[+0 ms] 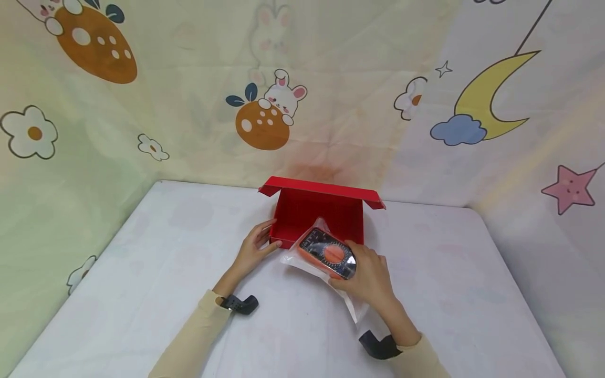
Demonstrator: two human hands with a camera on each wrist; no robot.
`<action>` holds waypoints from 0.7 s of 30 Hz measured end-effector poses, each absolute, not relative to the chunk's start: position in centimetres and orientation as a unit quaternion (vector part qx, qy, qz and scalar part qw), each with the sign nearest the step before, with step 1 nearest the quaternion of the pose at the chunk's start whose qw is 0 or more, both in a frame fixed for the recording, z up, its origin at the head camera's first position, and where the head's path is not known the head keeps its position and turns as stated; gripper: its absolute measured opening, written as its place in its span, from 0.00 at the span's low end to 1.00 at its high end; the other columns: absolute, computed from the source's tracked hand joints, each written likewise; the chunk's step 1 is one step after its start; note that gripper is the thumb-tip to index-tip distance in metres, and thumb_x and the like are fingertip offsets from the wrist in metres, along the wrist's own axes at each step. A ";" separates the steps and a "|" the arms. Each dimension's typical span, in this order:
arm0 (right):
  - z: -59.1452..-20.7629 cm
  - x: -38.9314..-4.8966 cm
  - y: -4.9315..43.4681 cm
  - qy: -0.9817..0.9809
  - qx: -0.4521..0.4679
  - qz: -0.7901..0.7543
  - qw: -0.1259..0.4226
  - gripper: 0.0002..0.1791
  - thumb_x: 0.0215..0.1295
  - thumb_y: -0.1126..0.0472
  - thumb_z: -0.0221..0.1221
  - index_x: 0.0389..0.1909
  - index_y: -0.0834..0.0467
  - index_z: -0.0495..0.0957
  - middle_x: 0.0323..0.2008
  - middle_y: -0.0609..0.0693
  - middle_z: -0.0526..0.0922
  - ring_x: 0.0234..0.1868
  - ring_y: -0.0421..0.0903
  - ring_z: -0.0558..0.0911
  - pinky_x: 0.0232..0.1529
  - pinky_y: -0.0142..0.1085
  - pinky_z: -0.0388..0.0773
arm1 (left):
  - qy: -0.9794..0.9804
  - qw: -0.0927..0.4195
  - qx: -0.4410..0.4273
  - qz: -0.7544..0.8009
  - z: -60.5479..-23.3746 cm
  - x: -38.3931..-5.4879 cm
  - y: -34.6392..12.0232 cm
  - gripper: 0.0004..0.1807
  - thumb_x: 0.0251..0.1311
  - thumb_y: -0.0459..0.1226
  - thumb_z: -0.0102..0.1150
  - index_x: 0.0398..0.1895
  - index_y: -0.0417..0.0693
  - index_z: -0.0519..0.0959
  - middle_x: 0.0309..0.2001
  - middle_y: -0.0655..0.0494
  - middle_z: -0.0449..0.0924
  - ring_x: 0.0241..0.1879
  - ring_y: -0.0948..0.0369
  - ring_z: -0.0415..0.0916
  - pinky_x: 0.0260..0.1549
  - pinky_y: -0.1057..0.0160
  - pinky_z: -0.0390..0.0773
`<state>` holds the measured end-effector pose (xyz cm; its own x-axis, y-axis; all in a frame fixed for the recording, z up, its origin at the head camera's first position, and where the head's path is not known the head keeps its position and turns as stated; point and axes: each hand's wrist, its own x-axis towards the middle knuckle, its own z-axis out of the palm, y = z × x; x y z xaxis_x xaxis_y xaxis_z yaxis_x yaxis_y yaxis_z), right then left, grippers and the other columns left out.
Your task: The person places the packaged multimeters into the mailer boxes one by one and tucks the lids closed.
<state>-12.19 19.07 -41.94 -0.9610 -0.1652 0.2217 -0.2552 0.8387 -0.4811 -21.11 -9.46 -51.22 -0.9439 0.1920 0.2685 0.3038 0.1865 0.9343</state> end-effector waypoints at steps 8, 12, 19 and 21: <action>-41.4 -13.7 19.3 -0.958 0.121 0.248 0.081 0.47 0.36 0.50 0.79 0.58 0.68 0.73 0.44 0.62 0.82 0.42 0.55 0.79 0.41 0.57 0.75 | -0.752 0.060 -0.188 -0.629 -51.5 -21.1 -9.6 0.33 0.56 0.31 0.68 0.66 0.43 0.69 0.65 0.43 0.68 0.66 0.47 0.67 0.60 0.52 0.72; -41.2 -14.4 19.4 -0.957 0.132 0.245 0.077 0.46 0.37 0.50 0.79 0.57 0.68 0.73 0.41 0.61 0.82 0.40 0.54 0.80 0.39 0.57 0.77 | -0.751 0.064 -0.191 -0.628 -51.6 -21.1 -9.5 0.33 0.56 0.30 0.68 0.66 0.42 0.69 0.65 0.42 0.68 0.66 0.46 0.67 0.60 0.51 0.72; -40.6 -15.6 19.3 -0.959 0.146 0.240 0.050 0.44 0.39 0.47 0.78 0.55 0.67 0.74 0.40 0.58 0.83 0.39 0.53 0.80 0.38 0.58 0.77 | -0.765 0.051 -0.179 -0.616 -51.3 -21.1 -9.6 0.33 0.57 0.33 0.68 0.67 0.45 0.68 0.66 0.46 0.67 0.66 0.51 0.67 0.60 0.58 0.72; -40.5 -16.0 19.3 -0.959 0.148 0.237 0.040 0.43 0.40 0.46 0.77 0.55 0.66 0.74 0.40 0.57 0.83 0.39 0.52 0.80 0.38 0.57 0.78 | -0.765 0.051 -0.182 -0.616 -51.3 -21.0 -9.7 0.33 0.57 0.33 0.68 0.67 0.45 0.68 0.66 0.45 0.67 0.66 0.50 0.67 0.61 0.57 0.72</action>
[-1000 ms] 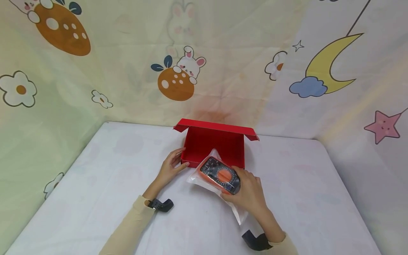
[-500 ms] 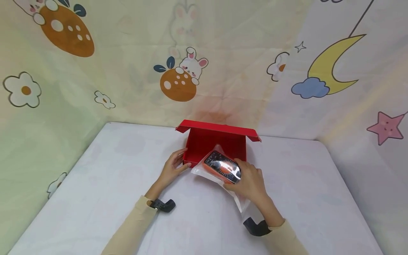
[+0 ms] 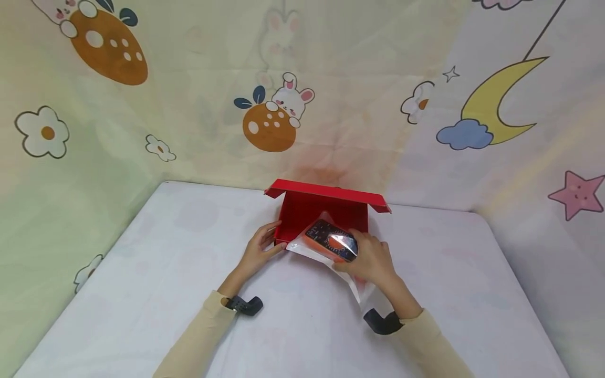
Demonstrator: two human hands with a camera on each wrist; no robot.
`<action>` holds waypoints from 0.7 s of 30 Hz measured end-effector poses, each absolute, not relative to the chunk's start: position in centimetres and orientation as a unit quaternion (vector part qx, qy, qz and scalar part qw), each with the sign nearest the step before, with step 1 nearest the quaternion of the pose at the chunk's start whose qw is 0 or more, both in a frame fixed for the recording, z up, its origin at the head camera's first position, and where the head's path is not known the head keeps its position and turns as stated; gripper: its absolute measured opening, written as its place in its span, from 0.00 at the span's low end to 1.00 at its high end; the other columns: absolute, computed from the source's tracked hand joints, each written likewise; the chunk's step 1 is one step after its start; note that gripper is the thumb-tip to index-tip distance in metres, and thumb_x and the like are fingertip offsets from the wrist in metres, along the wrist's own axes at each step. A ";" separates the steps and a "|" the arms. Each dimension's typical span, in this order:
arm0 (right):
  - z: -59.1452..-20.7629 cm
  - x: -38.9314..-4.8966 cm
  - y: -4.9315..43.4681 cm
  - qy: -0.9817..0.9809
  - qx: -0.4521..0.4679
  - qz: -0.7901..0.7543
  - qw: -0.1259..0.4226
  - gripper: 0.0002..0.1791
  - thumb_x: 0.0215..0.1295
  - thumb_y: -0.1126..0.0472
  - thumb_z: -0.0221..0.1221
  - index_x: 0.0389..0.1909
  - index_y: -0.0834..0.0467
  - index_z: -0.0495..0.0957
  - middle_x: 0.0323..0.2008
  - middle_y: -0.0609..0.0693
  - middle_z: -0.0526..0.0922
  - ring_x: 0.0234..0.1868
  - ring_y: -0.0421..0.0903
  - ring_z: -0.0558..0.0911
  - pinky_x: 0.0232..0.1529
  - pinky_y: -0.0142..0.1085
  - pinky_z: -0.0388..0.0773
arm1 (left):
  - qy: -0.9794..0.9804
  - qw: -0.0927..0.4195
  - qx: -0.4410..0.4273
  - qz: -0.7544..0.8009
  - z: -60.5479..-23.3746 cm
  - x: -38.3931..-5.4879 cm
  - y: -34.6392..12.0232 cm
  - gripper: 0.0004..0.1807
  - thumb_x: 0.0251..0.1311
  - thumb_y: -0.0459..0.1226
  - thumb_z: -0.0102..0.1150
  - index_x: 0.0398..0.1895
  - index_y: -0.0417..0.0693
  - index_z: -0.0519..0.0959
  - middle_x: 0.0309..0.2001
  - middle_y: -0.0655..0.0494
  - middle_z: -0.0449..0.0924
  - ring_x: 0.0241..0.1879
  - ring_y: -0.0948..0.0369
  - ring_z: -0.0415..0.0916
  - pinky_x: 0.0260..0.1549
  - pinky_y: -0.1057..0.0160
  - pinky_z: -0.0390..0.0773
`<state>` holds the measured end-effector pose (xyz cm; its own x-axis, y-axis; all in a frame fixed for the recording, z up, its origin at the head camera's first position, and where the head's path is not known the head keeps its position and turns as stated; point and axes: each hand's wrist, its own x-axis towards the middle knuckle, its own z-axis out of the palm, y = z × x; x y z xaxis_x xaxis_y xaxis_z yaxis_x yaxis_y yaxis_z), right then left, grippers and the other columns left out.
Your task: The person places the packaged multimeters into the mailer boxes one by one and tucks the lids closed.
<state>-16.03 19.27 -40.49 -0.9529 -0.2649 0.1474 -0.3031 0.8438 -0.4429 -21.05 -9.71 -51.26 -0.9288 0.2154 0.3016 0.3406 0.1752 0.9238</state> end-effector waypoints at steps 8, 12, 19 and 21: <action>-39.7 -18.0 19.1 -0.957 0.159 0.239 -0.028 0.45 0.42 0.45 0.75 0.58 0.66 0.73 0.43 0.57 0.81 0.41 0.52 0.78 0.38 0.49 0.81 | -0.764 0.057 -0.180 -0.617 -51.3 -21.0 -10.2 0.33 0.57 0.33 0.68 0.67 0.45 0.69 0.66 0.46 0.67 0.66 0.51 0.67 0.61 0.57 0.71; -39.3 -18.6 19.2 -0.958 0.159 0.235 -0.052 0.45 0.43 0.45 0.74 0.60 0.65 0.72 0.44 0.57 0.80 0.44 0.53 0.77 0.40 0.50 0.79 | -0.766 0.056 -0.181 -0.615 -51.4 -21.1 -10.2 0.33 0.57 0.32 0.68 0.67 0.45 0.68 0.66 0.46 0.67 0.66 0.51 0.67 0.60 0.58 0.72; -39.3 -19.7 19.3 -0.953 0.174 0.240 -0.063 0.41 0.44 0.46 0.74 0.58 0.62 0.74 0.47 0.56 0.79 0.49 0.56 0.76 0.46 0.55 0.79 | -0.755 0.067 -0.200 -0.621 -51.5 -21.1 -9.9 0.33 0.57 0.30 0.67 0.67 0.42 0.68 0.65 0.42 0.67 0.66 0.47 0.67 0.60 0.54 0.72; -39.2 -20.0 19.3 -0.953 0.175 0.237 -0.067 0.41 0.44 0.45 0.74 0.58 0.62 0.74 0.48 0.56 0.80 0.50 0.56 0.76 0.48 0.56 0.78 | -0.751 0.066 -0.205 -0.625 -51.4 -21.1 -9.8 0.33 0.57 0.30 0.67 0.67 0.42 0.68 0.66 0.41 0.66 0.66 0.45 0.67 0.61 0.52 0.71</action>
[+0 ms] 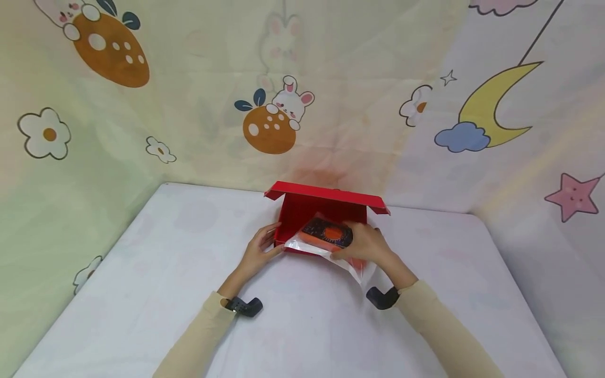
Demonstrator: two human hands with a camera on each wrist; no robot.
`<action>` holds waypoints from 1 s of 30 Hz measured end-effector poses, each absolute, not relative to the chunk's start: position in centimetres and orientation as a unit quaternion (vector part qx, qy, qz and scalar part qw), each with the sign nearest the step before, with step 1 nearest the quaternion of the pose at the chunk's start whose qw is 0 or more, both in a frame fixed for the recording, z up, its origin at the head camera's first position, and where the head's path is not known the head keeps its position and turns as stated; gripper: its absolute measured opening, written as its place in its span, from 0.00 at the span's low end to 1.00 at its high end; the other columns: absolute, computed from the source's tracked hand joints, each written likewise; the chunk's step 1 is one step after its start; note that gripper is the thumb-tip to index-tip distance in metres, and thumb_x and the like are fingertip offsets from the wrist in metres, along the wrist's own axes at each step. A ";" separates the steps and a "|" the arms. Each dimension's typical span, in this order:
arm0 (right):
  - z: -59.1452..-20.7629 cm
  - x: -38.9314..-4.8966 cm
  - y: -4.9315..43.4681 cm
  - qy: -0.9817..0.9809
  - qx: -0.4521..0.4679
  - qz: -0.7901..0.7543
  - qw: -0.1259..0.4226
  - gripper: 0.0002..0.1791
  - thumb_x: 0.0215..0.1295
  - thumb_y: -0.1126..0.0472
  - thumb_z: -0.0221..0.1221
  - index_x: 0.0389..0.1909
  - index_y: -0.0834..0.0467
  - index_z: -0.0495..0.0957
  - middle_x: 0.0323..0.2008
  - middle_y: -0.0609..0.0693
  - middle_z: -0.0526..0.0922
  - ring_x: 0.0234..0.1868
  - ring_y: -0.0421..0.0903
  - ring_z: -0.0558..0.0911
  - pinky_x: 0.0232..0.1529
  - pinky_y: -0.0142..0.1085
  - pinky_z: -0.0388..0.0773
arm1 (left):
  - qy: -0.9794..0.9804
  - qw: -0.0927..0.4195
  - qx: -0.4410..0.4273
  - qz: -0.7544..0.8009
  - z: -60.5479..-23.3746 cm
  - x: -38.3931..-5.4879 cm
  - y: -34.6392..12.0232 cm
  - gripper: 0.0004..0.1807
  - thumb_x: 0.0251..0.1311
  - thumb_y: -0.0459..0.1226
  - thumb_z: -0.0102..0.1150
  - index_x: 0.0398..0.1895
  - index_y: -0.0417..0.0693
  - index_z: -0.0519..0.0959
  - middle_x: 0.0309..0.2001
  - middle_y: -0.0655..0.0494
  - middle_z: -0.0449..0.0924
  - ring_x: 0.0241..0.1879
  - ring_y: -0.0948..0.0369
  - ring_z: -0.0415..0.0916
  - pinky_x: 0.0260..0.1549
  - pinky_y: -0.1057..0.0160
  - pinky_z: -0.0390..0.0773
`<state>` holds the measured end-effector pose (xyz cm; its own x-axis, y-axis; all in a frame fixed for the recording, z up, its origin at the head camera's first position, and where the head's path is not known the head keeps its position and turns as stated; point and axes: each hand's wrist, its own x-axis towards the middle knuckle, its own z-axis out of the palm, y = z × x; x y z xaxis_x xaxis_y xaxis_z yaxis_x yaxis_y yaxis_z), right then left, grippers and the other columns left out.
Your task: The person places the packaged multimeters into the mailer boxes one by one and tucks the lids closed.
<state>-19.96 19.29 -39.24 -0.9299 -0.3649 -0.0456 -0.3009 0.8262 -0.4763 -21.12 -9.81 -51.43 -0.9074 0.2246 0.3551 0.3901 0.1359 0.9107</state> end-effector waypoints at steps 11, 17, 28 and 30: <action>-39.4 -22.4 19.0 0.941 -0.200 -0.259 0.090 0.41 0.42 0.49 0.76 0.58 0.62 0.75 0.54 0.58 0.75 0.57 0.58 0.70 0.55 0.59 0.75 | -0.762 0.054 -0.196 -0.615 -51.4 -21.2 -9.7 0.33 0.58 0.31 0.67 0.68 0.45 0.67 0.66 0.45 0.67 0.67 0.50 0.67 0.61 0.57 0.72; -39.4 -23.7 18.7 0.929 -0.216 -0.279 0.112 0.41 0.41 0.52 0.77 0.58 0.62 0.74 0.58 0.59 0.71 0.61 0.59 0.65 0.58 0.61 0.72 | -0.761 0.055 -0.188 -0.619 -51.2 -21.2 -9.9 0.33 0.57 0.32 0.68 0.67 0.46 0.68 0.65 0.46 0.68 0.66 0.50 0.67 0.61 0.56 0.72; -40.2 -25.7 17.9 0.922 -0.238 -0.286 0.106 0.45 0.37 0.56 0.78 0.61 0.60 0.72 0.61 0.60 0.70 0.64 0.59 0.63 0.57 0.61 0.73 | -0.756 0.056 -0.185 -0.625 -51.5 -21.3 -9.6 0.33 0.57 0.31 0.68 0.67 0.44 0.68 0.65 0.45 0.67 0.66 0.50 0.67 0.61 0.55 0.72; -40.5 -26.1 17.9 0.922 -0.247 -0.280 0.100 0.46 0.37 0.57 0.78 0.62 0.61 0.72 0.61 0.60 0.71 0.64 0.60 0.63 0.56 0.61 0.73 | -0.760 0.053 -0.185 -0.620 -51.5 -21.3 -9.6 0.32 0.58 0.32 0.67 0.67 0.46 0.68 0.65 0.46 0.67 0.66 0.51 0.67 0.61 0.57 0.72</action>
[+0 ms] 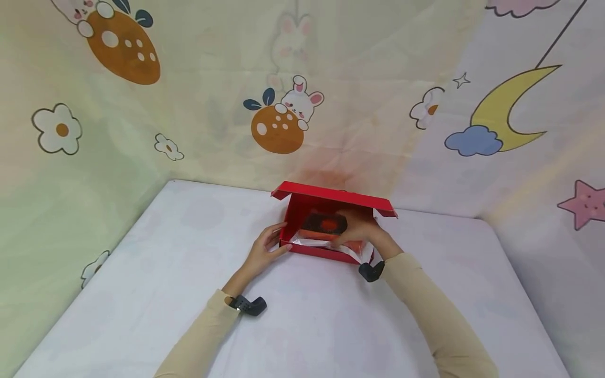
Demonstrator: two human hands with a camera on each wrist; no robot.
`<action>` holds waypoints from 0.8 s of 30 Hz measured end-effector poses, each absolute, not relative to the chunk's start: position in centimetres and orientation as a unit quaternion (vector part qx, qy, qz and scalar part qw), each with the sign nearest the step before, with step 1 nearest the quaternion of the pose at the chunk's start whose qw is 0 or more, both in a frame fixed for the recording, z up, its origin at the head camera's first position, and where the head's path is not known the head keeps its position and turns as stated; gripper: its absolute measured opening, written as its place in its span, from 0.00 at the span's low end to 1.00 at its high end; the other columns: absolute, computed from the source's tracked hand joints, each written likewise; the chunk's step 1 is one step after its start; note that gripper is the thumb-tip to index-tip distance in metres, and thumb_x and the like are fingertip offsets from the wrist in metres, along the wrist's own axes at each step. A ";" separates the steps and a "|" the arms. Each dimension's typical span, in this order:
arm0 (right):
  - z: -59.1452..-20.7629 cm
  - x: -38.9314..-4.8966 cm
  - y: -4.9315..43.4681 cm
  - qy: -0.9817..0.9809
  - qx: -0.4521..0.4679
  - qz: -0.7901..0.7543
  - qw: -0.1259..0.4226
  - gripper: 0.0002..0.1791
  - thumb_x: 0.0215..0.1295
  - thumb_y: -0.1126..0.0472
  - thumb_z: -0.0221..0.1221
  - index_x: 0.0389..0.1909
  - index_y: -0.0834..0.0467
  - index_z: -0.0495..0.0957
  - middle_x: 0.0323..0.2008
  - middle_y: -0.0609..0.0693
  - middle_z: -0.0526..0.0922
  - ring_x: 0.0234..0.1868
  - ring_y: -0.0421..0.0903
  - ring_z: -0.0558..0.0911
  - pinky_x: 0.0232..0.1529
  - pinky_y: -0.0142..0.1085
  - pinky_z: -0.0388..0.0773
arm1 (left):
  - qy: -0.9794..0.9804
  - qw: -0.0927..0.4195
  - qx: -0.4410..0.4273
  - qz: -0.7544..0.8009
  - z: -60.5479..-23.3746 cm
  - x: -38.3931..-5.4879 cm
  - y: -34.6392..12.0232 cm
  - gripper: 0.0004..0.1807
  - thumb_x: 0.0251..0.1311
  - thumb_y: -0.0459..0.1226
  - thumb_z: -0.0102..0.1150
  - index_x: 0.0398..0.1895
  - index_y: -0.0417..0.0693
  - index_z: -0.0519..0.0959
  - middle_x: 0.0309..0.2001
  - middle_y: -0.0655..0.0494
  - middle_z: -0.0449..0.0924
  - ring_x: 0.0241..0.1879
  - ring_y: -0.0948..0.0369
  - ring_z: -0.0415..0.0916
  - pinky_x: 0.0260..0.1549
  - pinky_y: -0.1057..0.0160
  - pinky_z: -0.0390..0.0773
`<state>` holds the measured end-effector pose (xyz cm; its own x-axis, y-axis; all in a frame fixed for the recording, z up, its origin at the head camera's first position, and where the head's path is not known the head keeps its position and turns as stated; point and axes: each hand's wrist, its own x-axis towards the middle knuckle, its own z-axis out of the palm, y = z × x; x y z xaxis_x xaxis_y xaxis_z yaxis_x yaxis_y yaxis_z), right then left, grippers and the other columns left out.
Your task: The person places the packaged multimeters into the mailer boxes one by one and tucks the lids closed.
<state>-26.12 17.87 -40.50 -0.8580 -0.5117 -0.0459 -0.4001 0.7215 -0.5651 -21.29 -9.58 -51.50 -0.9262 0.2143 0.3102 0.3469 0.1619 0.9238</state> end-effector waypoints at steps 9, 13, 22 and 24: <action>-41.6 -27.1 17.8 0.925 -0.248 -0.269 0.100 0.44 0.39 0.56 0.77 0.62 0.59 0.73 0.60 0.59 0.71 0.65 0.59 0.62 0.59 0.64 0.69 | -0.774 0.049 -0.187 -0.603 -51.5 -21.2 -9.6 0.33 0.58 0.33 0.67 0.68 0.48 0.68 0.66 0.47 0.67 0.66 0.51 0.67 0.61 0.58 0.72; -41.7 -27.7 17.2 0.925 -0.259 -0.262 0.092 0.44 0.38 0.58 0.78 0.61 0.58 0.74 0.59 0.58 0.72 0.65 0.58 0.63 0.59 0.64 0.69 | -0.774 0.055 -0.187 -0.603 -51.4 -21.1 -9.7 0.33 0.59 0.33 0.67 0.67 0.47 0.68 0.66 0.47 0.67 0.67 0.51 0.66 0.61 0.58 0.71; -41.9 -28.8 16.4 0.916 -0.278 -0.275 0.093 0.42 0.39 0.57 0.78 0.60 0.57 0.74 0.58 0.55 0.73 0.63 0.55 0.65 0.58 0.61 0.72 | -0.761 0.049 -0.187 -0.619 -51.2 -21.2 -9.9 0.33 0.58 0.33 0.67 0.68 0.44 0.67 0.66 0.46 0.67 0.67 0.52 0.66 0.62 0.57 0.71; -42.2 -29.0 16.4 0.914 -0.279 -0.279 0.096 0.42 0.38 0.56 0.79 0.60 0.55 0.74 0.58 0.54 0.73 0.64 0.54 0.65 0.57 0.60 0.73 | -0.762 0.042 -0.181 -0.620 -51.3 -21.2 -9.9 0.33 0.58 0.33 0.67 0.68 0.46 0.67 0.67 0.47 0.67 0.67 0.53 0.66 0.62 0.58 0.71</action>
